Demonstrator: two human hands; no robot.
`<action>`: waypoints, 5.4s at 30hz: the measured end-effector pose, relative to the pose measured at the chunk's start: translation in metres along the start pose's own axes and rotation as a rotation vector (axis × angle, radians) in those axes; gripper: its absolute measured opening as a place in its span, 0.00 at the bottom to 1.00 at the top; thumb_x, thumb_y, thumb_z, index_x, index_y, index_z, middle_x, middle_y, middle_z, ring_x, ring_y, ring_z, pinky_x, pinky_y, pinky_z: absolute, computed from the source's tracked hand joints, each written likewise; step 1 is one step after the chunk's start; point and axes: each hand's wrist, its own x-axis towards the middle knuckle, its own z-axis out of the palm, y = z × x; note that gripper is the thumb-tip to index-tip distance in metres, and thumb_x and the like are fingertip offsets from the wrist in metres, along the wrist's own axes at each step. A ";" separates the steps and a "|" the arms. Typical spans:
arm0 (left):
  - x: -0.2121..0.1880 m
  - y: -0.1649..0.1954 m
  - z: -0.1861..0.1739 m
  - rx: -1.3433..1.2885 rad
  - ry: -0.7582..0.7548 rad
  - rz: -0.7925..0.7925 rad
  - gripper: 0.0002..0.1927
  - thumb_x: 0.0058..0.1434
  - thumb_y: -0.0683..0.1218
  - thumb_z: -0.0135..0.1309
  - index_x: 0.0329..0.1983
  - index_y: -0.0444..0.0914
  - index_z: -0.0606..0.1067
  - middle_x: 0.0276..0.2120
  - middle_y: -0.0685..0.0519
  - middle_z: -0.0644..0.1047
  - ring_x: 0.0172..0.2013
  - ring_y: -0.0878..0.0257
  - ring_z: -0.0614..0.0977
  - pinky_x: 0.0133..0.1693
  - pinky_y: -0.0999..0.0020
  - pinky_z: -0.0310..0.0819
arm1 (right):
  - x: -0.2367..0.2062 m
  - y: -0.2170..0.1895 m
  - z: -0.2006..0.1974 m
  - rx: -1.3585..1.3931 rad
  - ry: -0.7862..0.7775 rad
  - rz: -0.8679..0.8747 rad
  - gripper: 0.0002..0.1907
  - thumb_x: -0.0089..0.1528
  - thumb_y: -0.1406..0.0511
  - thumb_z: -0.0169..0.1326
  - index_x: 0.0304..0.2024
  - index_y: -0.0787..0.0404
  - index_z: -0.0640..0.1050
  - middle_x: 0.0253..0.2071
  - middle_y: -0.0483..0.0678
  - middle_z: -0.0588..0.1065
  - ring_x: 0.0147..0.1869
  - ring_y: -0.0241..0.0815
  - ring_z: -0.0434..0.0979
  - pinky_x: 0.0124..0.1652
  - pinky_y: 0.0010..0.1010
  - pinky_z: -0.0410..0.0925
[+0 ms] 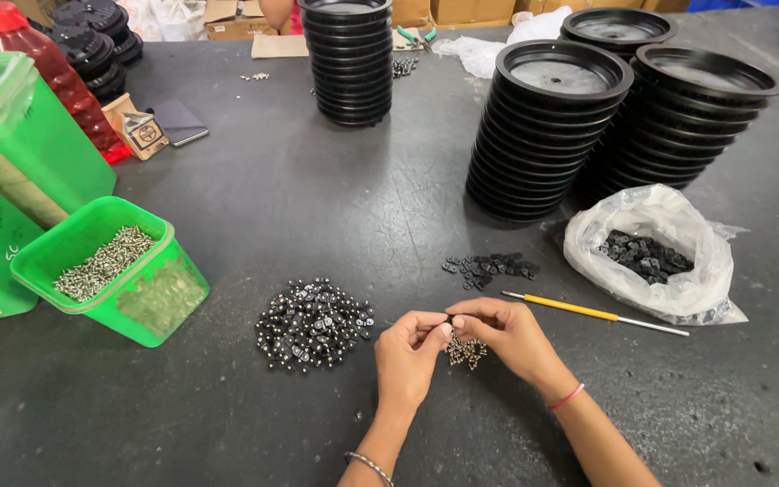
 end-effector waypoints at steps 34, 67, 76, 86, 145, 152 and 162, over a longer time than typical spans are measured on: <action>0.015 -0.012 -0.020 -0.510 0.019 -0.161 0.09 0.64 0.39 0.57 0.47 0.32 0.79 0.41 0.51 0.82 0.41 0.66 0.82 0.48 0.70 0.80 | 0.004 -0.021 0.006 -0.858 0.086 -0.459 0.09 0.56 0.65 0.62 0.40 0.54 0.84 0.36 0.43 0.78 0.43 0.47 0.76 0.44 0.36 0.70; -0.002 0.020 0.002 0.095 0.133 0.047 0.09 0.53 0.39 0.67 0.37 0.32 0.82 0.29 0.52 0.85 0.30 0.71 0.83 0.36 0.75 0.79 | -0.017 -0.033 0.027 -0.432 0.192 -0.276 0.08 0.63 0.66 0.57 0.41 0.65 0.77 0.37 0.46 0.79 0.41 0.36 0.79 0.42 0.28 0.73; -0.003 0.025 0.002 0.143 0.118 0.046 0.09 0.54 0.40 0.67 0.37 0.32 0.82 0.30 0.52 0.85 0.30 0.70 0.84 0.36 0.74 0.80 | -0.015 -0.029 0.024 -0.349 0.183 -0.121 0.07 0.63 0.66 0.58 0.40 0.63 0.79 0.34 0.45 0.79 0.38 0.32 0.78 0.40 0.27 0.73; -0.003 0.012 0.003 0.036 0.079 0.032 0.07 0.55 0.38 0.65 0.37 0.32 0.82 0.30 0.51 0.85 0.30 0.70 0.84 0.36 0.75 0.80 | -0.007 -0.007 0.015 -0.147 0.125 -0.172 0.08 0.62 0.70 0.56 0.43 0.65 0.83 0.36 0.45 0.82 0.41 0.32 0.81 0.44 0.26 0.75; 0.021 -0.013 -0.028 -0.339 0.030 -0.126 0.12 0.63 0.40 0.58 0.48 0.29 0.79 0.38 0.46 0.84 0.37 0.63 0.85 0.43 0.69 0.82 | -0.023 -0.046 0.006 -0.881 0.262 -0.505 0.12 0.56 0.61 0.62 0.43 0.50 0.85 0.32 0.41 0.76 0.36 0.41 0.76 0.35 0.33 0.70; 0.022 -0.011 -0.029 -0.298 0.017 -0.139 0.11 0.62 0.39 0.58 0.47 0.29 0.80 0.37 0.46 0.84 0.35 0.62 0.85 0.41 0.69 0.83 | -0.023 -0.046 0.006 -0.889 0.287 -0.600 0.13 0.55 0.64 0.63 0.42 0.51 0.84 0.33 0.39 0.77 0.37 0.40 0.75 0.35 0.33 0.70; 0.023 -0.020 -0.030 -0.239 -0.007 -0.119 0.09 0.62 0.38 0.58 0.45 0.30 0.81 0.34 0.47 0.84 0.33 0.63 0.85 0.38 0.70 0.83 | -0.022 -0.023 0.004 -0.857 0.272 -0.629 0.11 0.56 0.69 0.60 0.41 0.55 0.83 0.33 0.43 0.78 0.37 0.43 0.77 0.34 0.34 0.71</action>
